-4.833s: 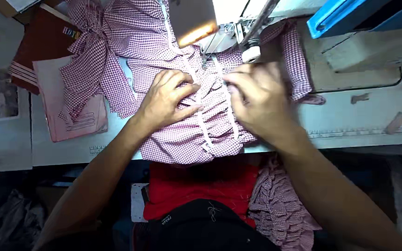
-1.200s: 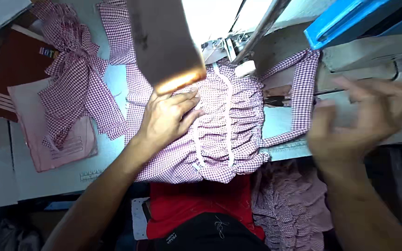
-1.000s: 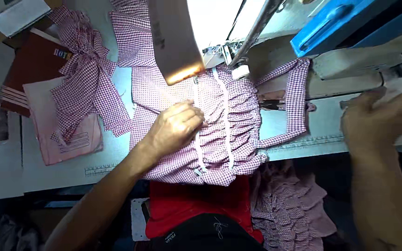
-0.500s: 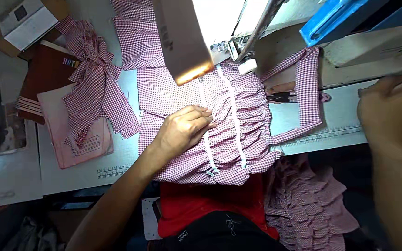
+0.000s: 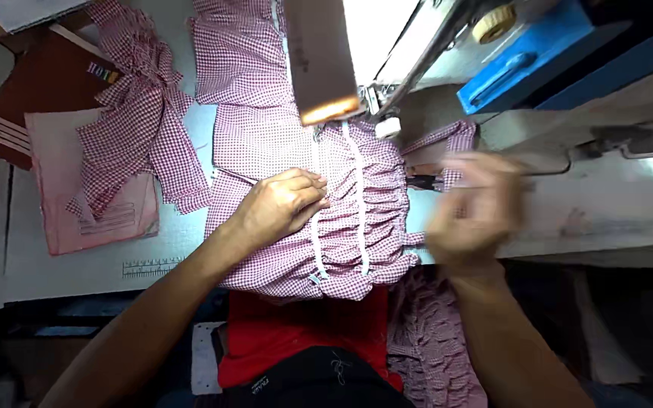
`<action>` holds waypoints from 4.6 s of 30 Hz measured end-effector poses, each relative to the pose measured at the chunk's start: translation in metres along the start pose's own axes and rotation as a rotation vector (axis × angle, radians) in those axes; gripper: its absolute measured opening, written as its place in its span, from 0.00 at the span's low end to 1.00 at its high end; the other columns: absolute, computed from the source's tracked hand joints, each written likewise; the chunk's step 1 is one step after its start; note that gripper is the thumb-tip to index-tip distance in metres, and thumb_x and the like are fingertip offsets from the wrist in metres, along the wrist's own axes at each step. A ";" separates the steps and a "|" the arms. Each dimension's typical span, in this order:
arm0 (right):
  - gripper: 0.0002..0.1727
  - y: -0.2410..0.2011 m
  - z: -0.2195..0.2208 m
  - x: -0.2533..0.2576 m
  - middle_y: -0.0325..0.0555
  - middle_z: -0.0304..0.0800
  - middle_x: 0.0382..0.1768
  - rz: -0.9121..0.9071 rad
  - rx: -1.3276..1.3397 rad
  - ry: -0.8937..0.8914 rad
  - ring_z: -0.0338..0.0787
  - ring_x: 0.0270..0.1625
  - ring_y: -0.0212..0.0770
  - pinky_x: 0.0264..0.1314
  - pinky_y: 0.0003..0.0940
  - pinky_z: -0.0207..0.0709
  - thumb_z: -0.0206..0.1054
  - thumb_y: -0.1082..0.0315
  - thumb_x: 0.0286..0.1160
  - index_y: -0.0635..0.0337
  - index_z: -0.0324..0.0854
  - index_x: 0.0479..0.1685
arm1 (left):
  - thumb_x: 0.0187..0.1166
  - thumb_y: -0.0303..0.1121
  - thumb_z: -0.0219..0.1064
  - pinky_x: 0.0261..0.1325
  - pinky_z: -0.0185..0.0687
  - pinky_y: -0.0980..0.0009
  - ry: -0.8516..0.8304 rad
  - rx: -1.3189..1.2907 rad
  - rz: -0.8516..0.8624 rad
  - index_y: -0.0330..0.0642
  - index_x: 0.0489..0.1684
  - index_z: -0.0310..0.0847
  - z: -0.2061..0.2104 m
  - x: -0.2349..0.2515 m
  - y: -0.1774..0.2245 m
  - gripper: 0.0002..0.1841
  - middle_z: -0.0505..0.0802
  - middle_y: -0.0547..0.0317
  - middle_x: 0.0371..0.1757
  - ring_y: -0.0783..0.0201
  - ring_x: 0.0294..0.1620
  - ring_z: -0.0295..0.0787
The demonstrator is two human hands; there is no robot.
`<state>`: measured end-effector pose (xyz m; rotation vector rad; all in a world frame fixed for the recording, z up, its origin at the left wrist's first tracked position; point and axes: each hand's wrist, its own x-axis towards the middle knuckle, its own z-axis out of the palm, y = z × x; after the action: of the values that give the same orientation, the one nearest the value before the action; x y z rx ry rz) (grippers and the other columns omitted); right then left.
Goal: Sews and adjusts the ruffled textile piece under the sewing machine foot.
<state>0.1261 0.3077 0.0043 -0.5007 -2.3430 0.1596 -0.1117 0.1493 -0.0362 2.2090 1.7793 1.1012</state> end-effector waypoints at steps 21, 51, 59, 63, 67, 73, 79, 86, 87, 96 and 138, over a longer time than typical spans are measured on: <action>0.20 -0.026 0.074 0.036 0.54 0.86 0.68 -0.032 0.037 -0.422 0.82 0.71 0.60 0.70 0.54 0.74 0.52 0.70 0.87 0.55 0.83 0.69 | 0.86 0.39 0.66 0.82 0.75 0.65 -0.109 0.120 -0.049 0.38 0.57 0.94 -0.010 -0.003 0.010 0.16 0.94 0.51 0.65 0.56 0.75 0.86; 0.19 -0.027 0.079 0.050 0.59 0.87 0.61 0.034 -0.176 -0.390 0.83 0.67 0.68 0.67 0.68 0.67 0.53 0.75 0.83 0.55 0.83 0.65 | 0.88 0.41 0.63 0.88 0.68 0.59 -0.214 0.161 -0.061 0.39 0.69 0.88 -0.008 -0.004 0.012 0.20 0.88 0.52 0.75 0.55 0.82 0.78; 0.24 -0.026 0.059 0.031 0.49 0.87 0.69 -0.018 -0.095 -0.483 0.83 0.70 0.59 0.67 0.61 0.69 0.51 0.51 0.87 0.52 0.86 0.65 | 0.85 0.48 0.66 0.84 0.73 0.59 -0.153 0.174 -0.089 0.41 0.60 0.93 -0.001 -0.011 0.027 0.21 0.93 0.53 0.69 0.56 0.78 0.84; 0.18 -0.026 0.059 0.031 0.52 0.88 0.63 -0.087 -0.039 -0.445 0.83 0.65 0.62 0.62 0.60 0.70 0.53 0.72 0.84 0.51 0.85 0.64 | 0.84 0.44 0.67 0.84 0.75 0.60 -0.147 0.179 -0.085 0.40 0.58 0.93 0.001 -0.010 0.031 0.18 0.93 0.51 0.68 0.56 0.77 0.84; 0.16 -0.025 0.063 0.033 0.53 0.89 0.60 -0.063 -0.108 -0.455 0.86 0.60 0.61 0.63 0.60 0.70 0.51 0.71 0.86 0.57 0.86 0.57 | 0.87 0.40 0.64 0.83 0.75 0.62 -0.159 0.200 -0.065 0.40 0.60 0.93 0.001 -0.012 0.031 0.17 0.93 0.53 0.68 0.57 0.77 0.84; 0.15 -0.024 0.067 0.037 0.54 0.88 0.62 -0.036 -0.168 -0.434 0.83 0.67 0.62 0.64 0.61 0.68 0.53 0.72 0.86 0.56 0.85 0.57 | 0.87 0.38 0.64 0.83 0.75 0.61 -0.154 0.200 -0.056 0.41 0.58 0.94 -0.001 -0.009 0.025 0.15 0.94 0.54 0.67 0.57 0.76 0.85; 0.14 -0.025 0.067 0.046 0.59 0.87 0.57 -0.001 -0.184 -0.403 0.83 0.65 0.66 0.63 0.62 0.70 0.54 0.71 0.85 0.59 0.86 0.55 | 0.88 0.39 0.61 0.85 0.73 0.59 -0.166 0.201 -0.086 0.41 0.61 0.93 -0.002 -0.011 0.030 0.17 0.92 0.54 0.70 0.57 0.78 0.83; 0.16 -0.048 0.062 0.014 0.54 0.89 0.58 0.072 0.116 -0.385 0.85 0.62 0.59 0.61 0.52 0.79 0.59 0.64 0.85 0.57 0.89 0.59 | 0.81 0.51 0.69 0.88 0.62 0.44 -0.194 0.149 0.048 0.48 0.58 0.95 -0.013 -0.009 0.004 0.20 0.94 0.59 0.66 0.57 0.78 0.83; 0.16 -0.044 0.062 0.013 0.54 0.89 0.59 0.085 0.106 -0.390 0.84 0.62 0.60 0.62 0.52 0.78 0.59 0.64 0.85 0.57 0.89 0.60 | 0.82 0.45 0.69 0.87 0.64 0.45 -0.197 0.144 0.053 0.47 0.55 0.95 -0.015 -0.006 0.003 0.16 0.95 0.59 0.65 0.57 0.76 0.85; 0.17 -0.035 0.055 0.006 0.54 0.87 0.64 0.054 0.079 -0.403 0.83 0.65 0.60 0.65 0.51 0.76 0.58 0.65 0.86 0.57 0.88 0.64 | 0.73 0.32 0.74 0.51 0.86 0.69 -0.044 0.096 -0.273 0.43 0.38 0.95 0.003 -0.007 0.057 0.05 0.95 0.59 0.41 0.64 0.48 0.91; 0.18 -0.001 0.107 0.073 0.62 0.89 0.61 0.097 -0.099 -0.322 0.85 0.70 0.62 0.69 0.54 0.78 0.53 0.63 0.88 0.63 0.88 0.52 | 0.81 0.42 0.69 0.63 0.72 0.61 -0.014 0.116 -0.218 0.52 0.40 0.98 -0.014 0.036 -0.041 0.11 0.93 0.63 0.40 0.62 0.55 0.85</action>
<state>0.0041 0.3386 -0.0273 -0.6803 -2.6506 0.1817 -0.1510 0.1894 -0.0292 2.0144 2.0668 0.9569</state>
